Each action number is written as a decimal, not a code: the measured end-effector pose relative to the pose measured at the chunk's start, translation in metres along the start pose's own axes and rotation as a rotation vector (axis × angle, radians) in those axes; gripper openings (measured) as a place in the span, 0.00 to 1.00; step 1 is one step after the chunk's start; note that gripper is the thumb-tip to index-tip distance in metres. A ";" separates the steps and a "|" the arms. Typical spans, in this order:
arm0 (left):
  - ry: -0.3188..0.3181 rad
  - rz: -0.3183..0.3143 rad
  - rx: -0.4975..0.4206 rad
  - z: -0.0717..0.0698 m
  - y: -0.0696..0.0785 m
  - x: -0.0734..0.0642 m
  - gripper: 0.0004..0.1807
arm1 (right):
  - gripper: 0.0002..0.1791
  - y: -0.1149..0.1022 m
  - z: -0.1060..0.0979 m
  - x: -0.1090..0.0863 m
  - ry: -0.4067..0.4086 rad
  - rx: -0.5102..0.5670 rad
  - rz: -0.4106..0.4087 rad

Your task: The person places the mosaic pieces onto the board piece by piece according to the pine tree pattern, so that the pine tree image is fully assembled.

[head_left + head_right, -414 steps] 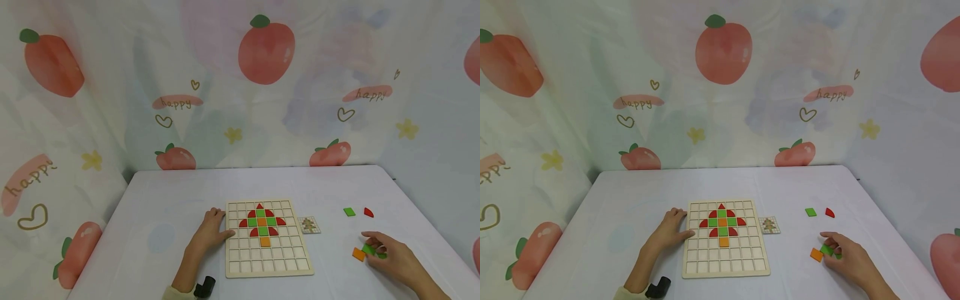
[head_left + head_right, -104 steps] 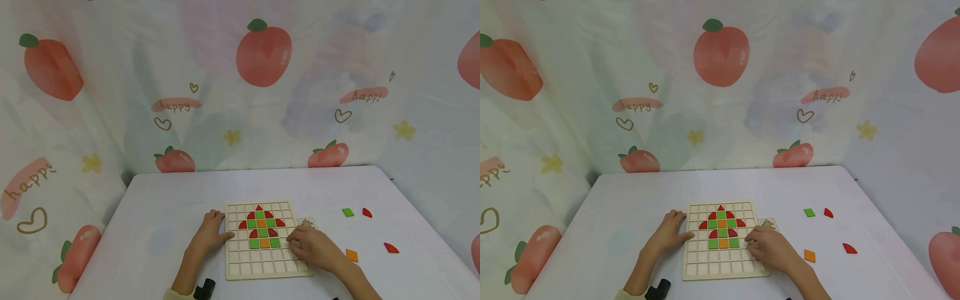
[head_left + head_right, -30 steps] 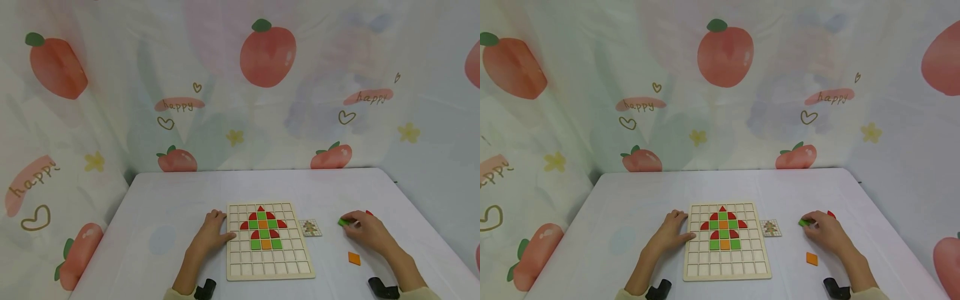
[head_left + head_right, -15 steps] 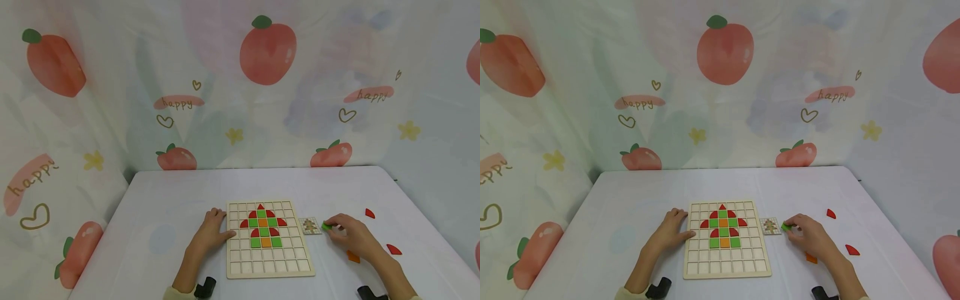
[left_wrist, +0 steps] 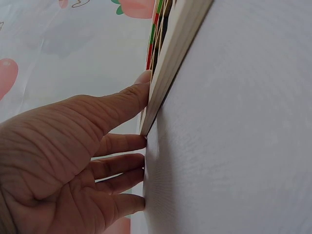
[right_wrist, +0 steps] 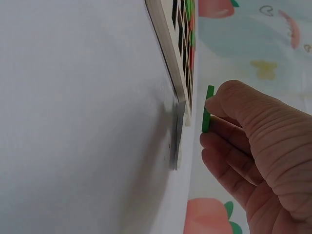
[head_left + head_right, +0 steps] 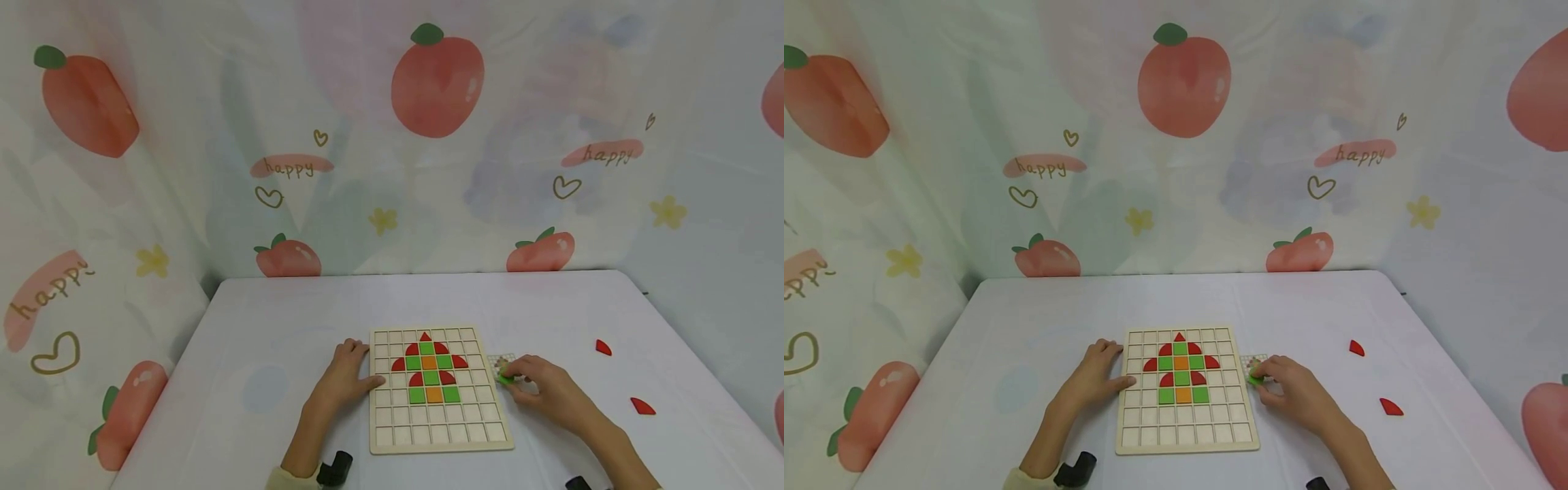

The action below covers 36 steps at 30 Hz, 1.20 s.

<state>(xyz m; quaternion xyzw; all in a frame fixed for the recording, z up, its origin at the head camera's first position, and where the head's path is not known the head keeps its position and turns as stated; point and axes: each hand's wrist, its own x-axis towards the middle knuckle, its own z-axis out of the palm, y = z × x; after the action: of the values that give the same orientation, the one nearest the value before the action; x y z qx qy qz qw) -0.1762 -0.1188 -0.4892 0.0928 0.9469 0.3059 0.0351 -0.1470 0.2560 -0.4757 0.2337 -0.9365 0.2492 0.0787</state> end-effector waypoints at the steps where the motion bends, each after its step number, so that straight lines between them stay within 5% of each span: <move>1: 0.000 -0.001 -0.001 0.000 0.000 0.000 0.38 | 0.17 -0.002 0.001 0.000 -0.004 0.000 -0.007; 18: 0.006 0.007 0.005 0.000 0.000 -0.001 0.37 | 0.12 -0.048 0.029 0.008 -0.054 0.042 -0.272; 36: 0.008 0.005 0.002 -0.002 0.001 -0.001 0.38 | 0.12 -0.083 0.057 0.019 -0.010 0.029 -0.550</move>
<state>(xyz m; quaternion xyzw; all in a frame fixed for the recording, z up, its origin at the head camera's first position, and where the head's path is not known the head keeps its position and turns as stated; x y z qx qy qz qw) -0.1755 -0.1191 -0.4874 0.0940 0.9470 0.3055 0.0306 -0.1262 0.1562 -0.4847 0.4816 -0.8345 0.2308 0.1354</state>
